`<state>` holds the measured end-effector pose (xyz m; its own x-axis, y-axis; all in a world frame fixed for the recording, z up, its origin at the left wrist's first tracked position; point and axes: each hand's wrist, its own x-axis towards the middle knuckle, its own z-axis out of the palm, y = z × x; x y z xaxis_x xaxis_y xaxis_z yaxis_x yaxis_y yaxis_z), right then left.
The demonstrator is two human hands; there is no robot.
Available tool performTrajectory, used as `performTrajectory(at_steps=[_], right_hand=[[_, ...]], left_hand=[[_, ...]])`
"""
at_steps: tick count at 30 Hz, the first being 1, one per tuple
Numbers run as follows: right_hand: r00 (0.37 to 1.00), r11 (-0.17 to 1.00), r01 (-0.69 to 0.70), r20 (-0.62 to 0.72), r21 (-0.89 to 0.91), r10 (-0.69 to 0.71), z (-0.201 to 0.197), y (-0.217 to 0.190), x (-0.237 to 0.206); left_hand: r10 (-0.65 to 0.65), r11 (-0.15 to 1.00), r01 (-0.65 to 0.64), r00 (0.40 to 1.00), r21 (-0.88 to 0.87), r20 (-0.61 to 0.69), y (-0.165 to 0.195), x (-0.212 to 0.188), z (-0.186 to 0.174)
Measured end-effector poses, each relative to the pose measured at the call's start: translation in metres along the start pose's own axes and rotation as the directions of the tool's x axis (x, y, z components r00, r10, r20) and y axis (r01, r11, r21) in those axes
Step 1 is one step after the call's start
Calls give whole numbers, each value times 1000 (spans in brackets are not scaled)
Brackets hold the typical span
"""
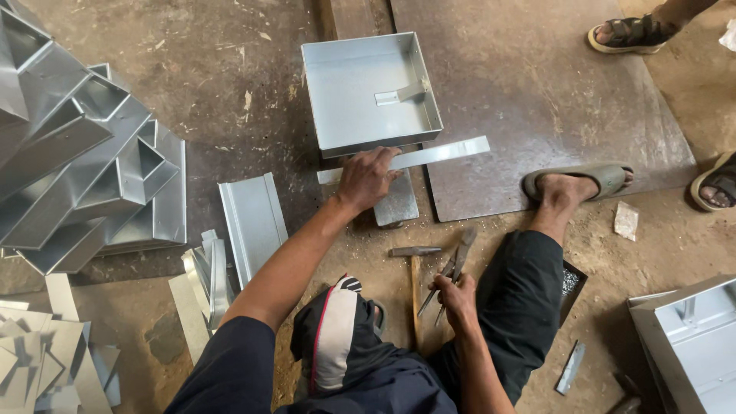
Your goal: The person cuts metal strips with shears, bends them, and inserts them into a rectangular metal box. They then use a hammer and punch to secure the strips inside the box.
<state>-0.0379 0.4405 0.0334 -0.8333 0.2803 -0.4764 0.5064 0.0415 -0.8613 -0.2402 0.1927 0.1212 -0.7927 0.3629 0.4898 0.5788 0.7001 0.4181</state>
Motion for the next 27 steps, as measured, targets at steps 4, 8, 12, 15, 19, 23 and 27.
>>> performTrajectory(at_steps=[4, 8, 12, 15, 19, 23, 27], right_hand=[[986, 985, 167, 0, -52, -168, 6, 4, -8], [975, 980, -53, 204, -191, 93, 19, 22, 1], [949, 998, -4, 314, -70, 26, 32, 40, -5], [924, 988, -1, 377, -152, 59, 38, 51, -13], [918, 997, 29, 397, -77, 4, 45, 56, -14], [904, 996, 21, 428, -83, 17, 48, 58, -7], [913, 990, -10, 403, -138, 65, 52, 61, -1]], left_hand=[[26, 1000, -26, 998, -5, -56, -1, -5, 8], [8, 1000, -8, 1000, -27, -20, 3, -11, 6], [-17, 1000, 17, 1000, -12, -8, 2, -20, 3], [-27, 1000, 27, 1000, -7, 12, -1, -32, 10], [-57, 998, 58, 998, -20, 25, -3, -56, 30], [-112, 993, 113, 992, -17, 65, -9, -71, 43], [-108, 994, 108, 990, 10, 89, -16, -79, 49]])
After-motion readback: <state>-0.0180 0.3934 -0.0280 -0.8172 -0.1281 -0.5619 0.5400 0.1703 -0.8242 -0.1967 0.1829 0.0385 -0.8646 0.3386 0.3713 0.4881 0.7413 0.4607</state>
